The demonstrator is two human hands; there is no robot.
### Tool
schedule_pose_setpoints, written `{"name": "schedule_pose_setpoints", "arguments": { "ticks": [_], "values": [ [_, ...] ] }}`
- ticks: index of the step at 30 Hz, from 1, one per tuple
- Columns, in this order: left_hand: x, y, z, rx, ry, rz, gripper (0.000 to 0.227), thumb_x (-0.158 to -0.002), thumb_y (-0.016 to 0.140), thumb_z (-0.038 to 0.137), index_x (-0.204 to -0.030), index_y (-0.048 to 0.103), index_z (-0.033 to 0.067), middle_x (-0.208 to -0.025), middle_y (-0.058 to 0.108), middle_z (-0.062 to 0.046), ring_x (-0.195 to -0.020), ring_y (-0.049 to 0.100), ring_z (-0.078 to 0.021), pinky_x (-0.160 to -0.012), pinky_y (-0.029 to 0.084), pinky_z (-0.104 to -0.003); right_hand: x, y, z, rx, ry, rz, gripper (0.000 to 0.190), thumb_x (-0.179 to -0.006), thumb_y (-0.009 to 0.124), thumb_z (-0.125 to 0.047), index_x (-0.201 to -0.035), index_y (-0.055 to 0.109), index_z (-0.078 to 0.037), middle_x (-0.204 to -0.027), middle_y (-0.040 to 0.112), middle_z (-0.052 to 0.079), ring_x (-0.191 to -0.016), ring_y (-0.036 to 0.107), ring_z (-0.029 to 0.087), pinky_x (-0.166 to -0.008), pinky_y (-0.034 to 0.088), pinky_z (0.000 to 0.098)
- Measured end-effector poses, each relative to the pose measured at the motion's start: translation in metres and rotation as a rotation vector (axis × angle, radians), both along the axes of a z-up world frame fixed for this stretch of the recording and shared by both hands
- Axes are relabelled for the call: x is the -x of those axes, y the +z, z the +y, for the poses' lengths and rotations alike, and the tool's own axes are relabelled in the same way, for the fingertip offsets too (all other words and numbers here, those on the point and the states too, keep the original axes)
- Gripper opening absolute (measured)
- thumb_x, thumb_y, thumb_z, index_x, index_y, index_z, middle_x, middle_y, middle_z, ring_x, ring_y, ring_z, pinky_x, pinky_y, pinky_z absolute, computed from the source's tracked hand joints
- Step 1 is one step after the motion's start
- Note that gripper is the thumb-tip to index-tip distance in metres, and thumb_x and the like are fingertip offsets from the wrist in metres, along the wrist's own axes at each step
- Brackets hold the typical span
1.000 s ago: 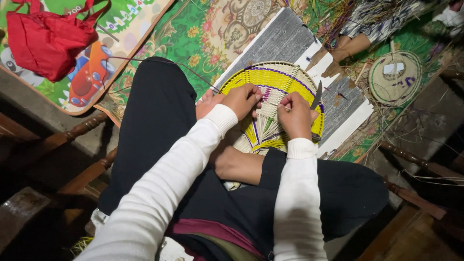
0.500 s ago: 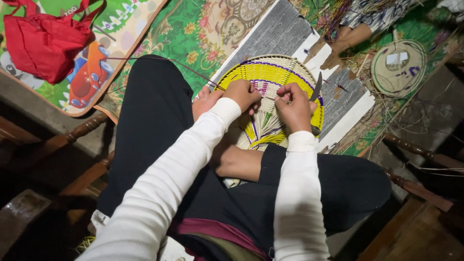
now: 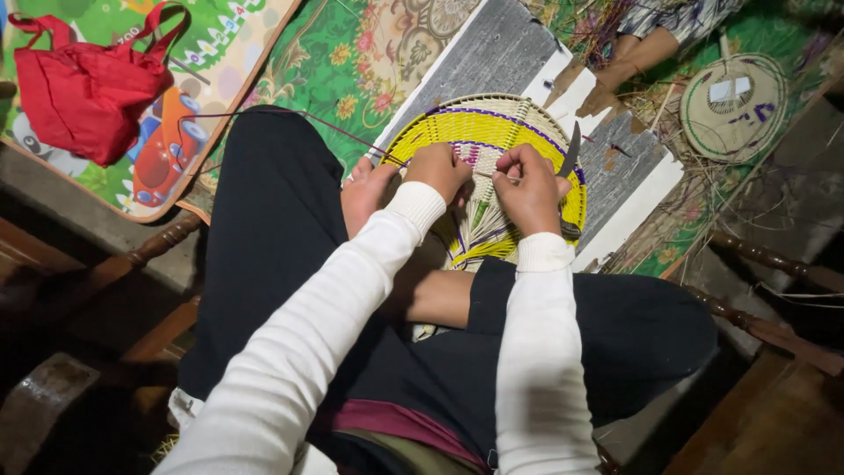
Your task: Weaving colored threads into a circular frame to create a lettered pattern.
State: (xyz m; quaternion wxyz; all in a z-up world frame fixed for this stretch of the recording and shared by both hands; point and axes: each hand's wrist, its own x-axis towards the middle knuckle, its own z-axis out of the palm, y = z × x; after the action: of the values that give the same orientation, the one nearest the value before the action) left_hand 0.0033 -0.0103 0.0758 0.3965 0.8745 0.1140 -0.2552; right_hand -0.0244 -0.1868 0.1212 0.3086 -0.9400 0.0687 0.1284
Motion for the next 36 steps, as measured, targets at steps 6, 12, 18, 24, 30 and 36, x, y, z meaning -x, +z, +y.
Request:
{"name": "schedule_pose_setpoints", "arguments": {
  "ticks": [6, 12, 18, 24, 30, 36],
  "values": [
    [0.006, 0.010, 0.000, 0.031, 0.002, -0.034, 0.021, -0.083, 0.066, 0.026, -0.076, 0.074, 0.0081, -0.076, 0.075, -0.020, -0.091, 0.075, -0.0418, -0.080, 0.060, -0.049, -0.001, -0.012, -0.004, 0.018, 0.011, -0.017, 0.020, -0.082, 0.077, -0.029, -0.095, 0.062, -0.029, -0.080, 0.057, -0.009, -0.100, 0.056, 0.017, -0.094, 0.027, 0.0420],
    [0.006, 0.011, -0.013, -0.001, -0.010, -0.050, 0.027, -0.088, 0.061, 0.024, -0.088, 0.072, -0.0005, -0.085, 0.073, -0.026, -0.100, 0.072, -0.0464, -0.085, 0.059, -0.055, -0.002, -0.009, -0.004, 0.022, 0.023, -0.006, 0.020, -0.083, 0.077, -0.029, -0.096, 0.062, -0.028, -0.083, 0.057, -0.008, -0.101, 0.056, 0.018, -0.094, 0.028, 0.0428],
    [0.018, 0.003, -0.005, 0.032, 0.042, -0.102, 0.024, -0.091, 0.061, 0.028, -0.096, 0.066, 0.0054, -0.093, 0.073, -0.025, -0.105, 0.070, -0.0468, -0.090, 0.057, -0.056, -0.001, -0.008, -0.004, 0.019, 0.025, -0.008, 0.020, -0.084, 0.076, -0.030, -0.095, 0.061, -0.029, -0.085, 0.057, -0.007, -0.101, 0.055, 0.018, -0.093, 0.028, 0.0423],
    [0.028, 0.018, 0.012, 0.192, 0.016, -0.175, 0.020, -0.096, 0.066, 0.033, -0.106, 0.070, 0.0157, -0.106, 0.074, -0.021, -0.114, 0.066, -0.0450, -0.098, 0.053, -0.054, -0.001, -0.005, -0.004, 0.060, 0.014, 0.034, 0.020, -0.083, 0.075, -0.035, -0.095, 0.061, -0.029, -0.087, 0.058, -0.006, -0.102, 0.056, 0.019, -0.095, 0.029, 0.0453],
    [0.032, -0.015, 0.028, 0.213, 0.037, -0.279, 0.013, -0.092, 0.074, 0.042, -0.101, 0.074, 0.0321, -0.107, 0.069, -0.003, -0.112, 0.068, -0.0303, -0.099, 0.046, -0.041, 0.004, 0.018, -0.001, -0.048, 0.025, -0.013, 0.019, -0.082, 0.079, -0.042, -0.098, 0.070, -0.036, -0.088, 0.055, -0.008, -0.101, 0.059, 0.014, -0.093, 0.031, 0.0378],
    [0.029, -0.006, 0.018, 0.367, 0.075, -0.344, 0.013, -0.092, 0.077, 0.034, -0.102, 0.078, 0.0264, -0.114, 0.060, -0.008, -0.117, 0.063, -0.0376, -0.102, 0.049, -0.047, 0.001, 0.000, 0.009, -0.126, 0.056, -0.100, 0.011, -0.087, 0.079, -0.038, -0.095, 0.072, -0.034, -0.084, 0.046, -0.008, -0.097, 0.055, 0.012, -0.095, 0.028, 0.0355]
  ]
}}
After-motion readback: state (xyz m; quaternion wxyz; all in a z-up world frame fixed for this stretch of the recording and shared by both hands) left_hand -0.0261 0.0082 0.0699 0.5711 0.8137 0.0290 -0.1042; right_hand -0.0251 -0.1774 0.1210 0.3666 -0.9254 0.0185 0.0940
